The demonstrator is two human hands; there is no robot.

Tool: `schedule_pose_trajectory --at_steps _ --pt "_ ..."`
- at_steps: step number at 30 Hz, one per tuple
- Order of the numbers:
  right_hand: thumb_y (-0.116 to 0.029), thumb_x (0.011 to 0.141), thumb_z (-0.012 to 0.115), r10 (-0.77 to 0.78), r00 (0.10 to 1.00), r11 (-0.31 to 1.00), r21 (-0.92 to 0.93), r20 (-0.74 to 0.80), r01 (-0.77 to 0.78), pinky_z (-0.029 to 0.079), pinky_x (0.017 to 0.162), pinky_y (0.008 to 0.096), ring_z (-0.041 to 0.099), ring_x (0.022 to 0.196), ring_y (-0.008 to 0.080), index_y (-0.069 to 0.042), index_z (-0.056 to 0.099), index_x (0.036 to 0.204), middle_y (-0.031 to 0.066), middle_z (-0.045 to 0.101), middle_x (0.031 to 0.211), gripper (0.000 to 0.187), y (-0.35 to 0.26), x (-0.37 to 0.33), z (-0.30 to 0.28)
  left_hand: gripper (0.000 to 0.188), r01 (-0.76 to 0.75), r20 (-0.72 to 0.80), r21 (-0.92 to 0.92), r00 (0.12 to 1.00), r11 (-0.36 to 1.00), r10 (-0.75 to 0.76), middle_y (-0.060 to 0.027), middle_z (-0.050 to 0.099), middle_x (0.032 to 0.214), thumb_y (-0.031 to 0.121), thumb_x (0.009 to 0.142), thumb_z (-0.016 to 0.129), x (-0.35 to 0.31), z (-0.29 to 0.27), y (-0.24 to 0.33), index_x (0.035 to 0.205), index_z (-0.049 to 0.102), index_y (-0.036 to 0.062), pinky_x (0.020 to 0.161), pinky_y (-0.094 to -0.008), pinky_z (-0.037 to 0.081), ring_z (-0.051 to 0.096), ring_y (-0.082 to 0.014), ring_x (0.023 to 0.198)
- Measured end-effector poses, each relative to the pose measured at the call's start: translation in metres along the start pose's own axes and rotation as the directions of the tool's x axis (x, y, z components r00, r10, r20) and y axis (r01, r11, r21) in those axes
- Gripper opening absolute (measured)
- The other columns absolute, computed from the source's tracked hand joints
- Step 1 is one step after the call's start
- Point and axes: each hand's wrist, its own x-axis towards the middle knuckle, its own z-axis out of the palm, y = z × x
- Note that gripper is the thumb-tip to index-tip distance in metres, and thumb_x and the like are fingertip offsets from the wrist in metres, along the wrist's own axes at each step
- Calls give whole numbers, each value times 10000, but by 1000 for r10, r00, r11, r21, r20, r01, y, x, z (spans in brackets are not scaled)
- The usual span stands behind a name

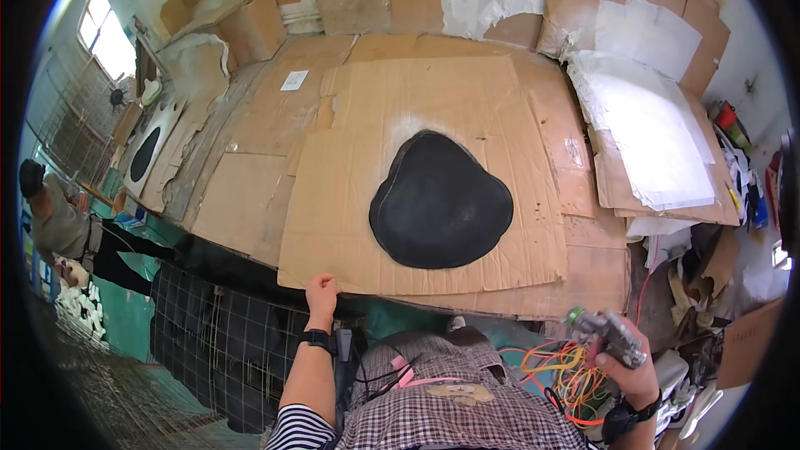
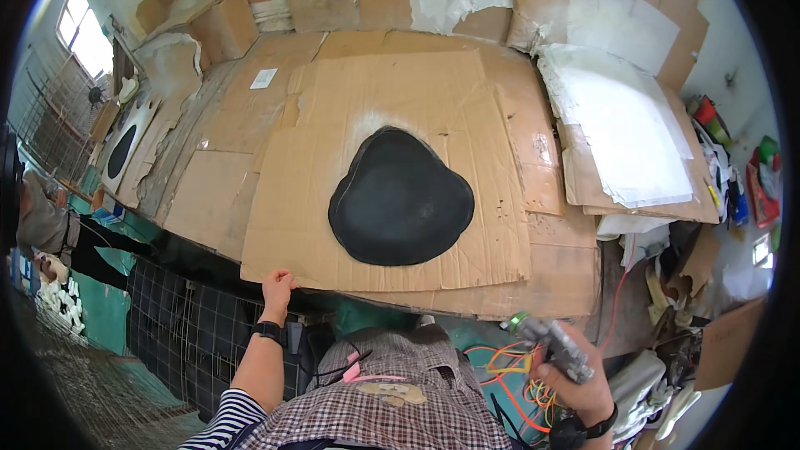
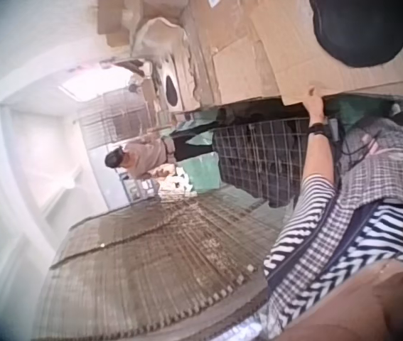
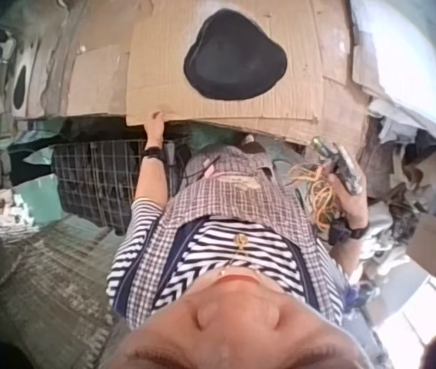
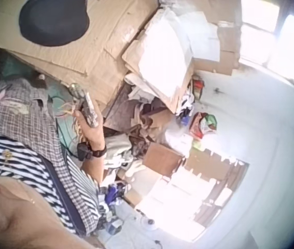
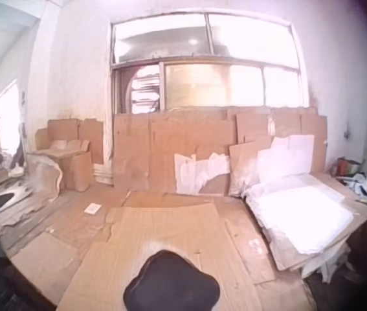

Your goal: The person repeatedly picks up black shoe parts from a cardboard-covered table, sprays them with a handheld spray gun, and places them onto a metal drying rack. The process is repeated for multiple shoe parts throughout the video.

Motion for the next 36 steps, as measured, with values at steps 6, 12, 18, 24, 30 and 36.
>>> schedule_pose_trajectory --at_steps 6,12,18,24,30,36 --pt "-112 798 729 -104 994 991 75 -45 107 505 667 309 613 753 175 -5 435 1342 98 614 890 628 1 -9 23 153 -9 87 76 996 997 3 -48 636 736 81 835 609 -9 2 0 953 650 -10 598 -256 486 598 -122 629" --pt "-182 800 739 -77 965 996 -63 -253 63 505 665 278 600 734 147 32 414 1343 84 604 862 668 -10 -37 9 137 2 110 92 994 996 -12 -44 637 749 74 831 619 -19 -7 8 939 653 -5 584 -251 483 597 -113 619" --pt "-22 777 727 37 998 996 81 43 -40 497 710 280 604 789 144 45 419 1334 98 627 900 640 -7 -48 20 159 25 92 42 995 999 -29 -61 640 775 39 782 651 -21 -4 3 930 641 -20 580 -243 486 609 -122 619" --pt "-46 807 695 -70 997 993 98 -29 73 506 705 287 612 767 151 32 416 1328 86 620 890 596 8 -8 43 152 25 121 51 992 998 -31 -61 641 784 37 797 637 -24 8 -6 937 637 -21 586 -245 492 611 -127 614" --pt "-107 838 682 -144 958 983 79 -249 168 506 681 275 605 736 151 21 425 1317 74 607 863 559 0 2 41 159 55 118 17 991 998 -56 -58 633 778 20 791 629 -32 7 -2 943 644 -21 592 -242 496 607 -131 612" --pt "-126 834 677 -126 958 991 -78 -256 110 502 685 262 598 756 133 45 414 1325 68 598 885 583 3 -30 11 131 99 101 -5 990 995 -98 -55 637 769 36 818 605 -30 1 -9 930 653 -13 589 -254 485 589 -119 615"
